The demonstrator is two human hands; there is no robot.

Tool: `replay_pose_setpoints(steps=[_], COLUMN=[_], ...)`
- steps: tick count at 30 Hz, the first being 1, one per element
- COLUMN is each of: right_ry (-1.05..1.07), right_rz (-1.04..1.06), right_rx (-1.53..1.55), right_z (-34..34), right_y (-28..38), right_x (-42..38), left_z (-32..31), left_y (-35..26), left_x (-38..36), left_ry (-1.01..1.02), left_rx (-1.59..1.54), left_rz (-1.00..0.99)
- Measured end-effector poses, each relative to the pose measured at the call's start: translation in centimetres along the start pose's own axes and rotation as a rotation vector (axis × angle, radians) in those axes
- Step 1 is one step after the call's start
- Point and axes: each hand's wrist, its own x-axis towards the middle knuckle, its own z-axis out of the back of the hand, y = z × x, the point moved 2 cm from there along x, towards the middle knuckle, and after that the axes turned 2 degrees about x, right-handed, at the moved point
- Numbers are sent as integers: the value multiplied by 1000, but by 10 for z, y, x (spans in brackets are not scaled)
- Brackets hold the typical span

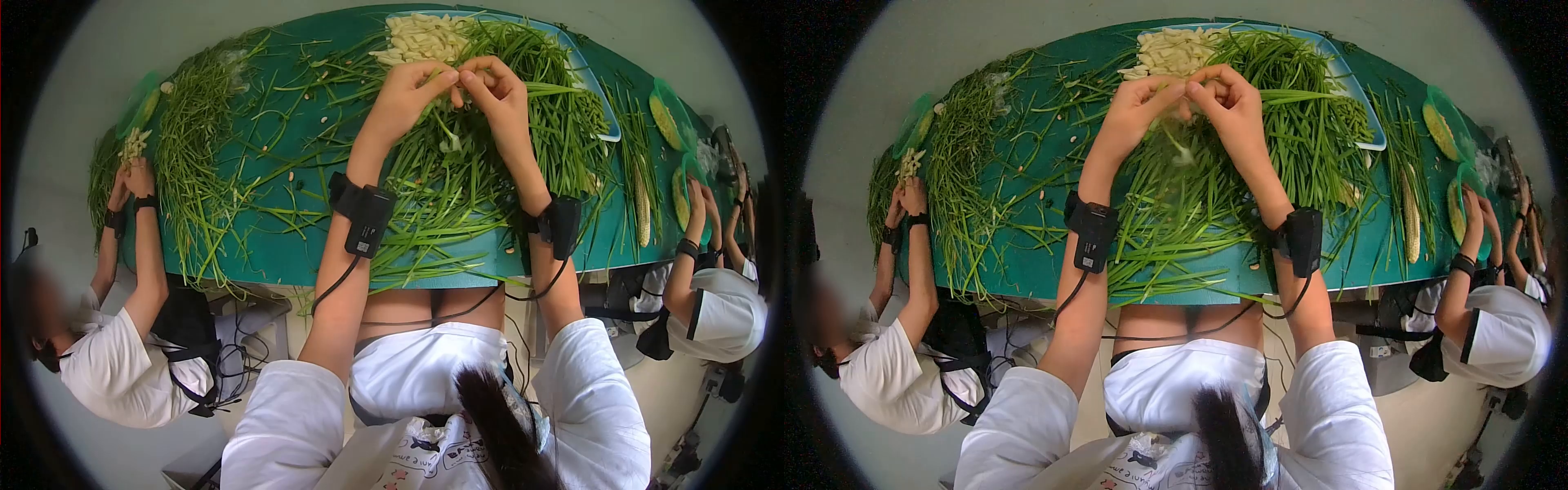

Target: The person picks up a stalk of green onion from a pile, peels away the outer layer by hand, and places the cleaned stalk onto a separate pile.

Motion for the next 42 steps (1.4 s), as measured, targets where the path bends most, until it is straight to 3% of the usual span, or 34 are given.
replay_pose_setpoints(steps=[5,8,11,23,27,34,42], right_ry=[-118,-158,-160,-201,-211,-178,-63], right_rz=[88,76,58,221,139,138,52], right_rx=[-218,-187,-246,-430,-284,-404,-514], right_z=[-1,3,8,2,-2,1,-2], right_y=[1,-5,-5,-5,-4,0,0], right_x=[-2,-1,-1,-1,-2,-2,-2], left_z=[-1,-1,4,9,13,13,14], left_y=[-6,-5,-4,0,-2,-9,1], left_x=[-4,-3,-3,-5,-5,-8,-8], left_ry=[-31,-54,-121,-99,-76,-71,-102], left_rx=[-30,60,138,145,117,-16,46], left_rz=[66,121,29,156,131,180,167])
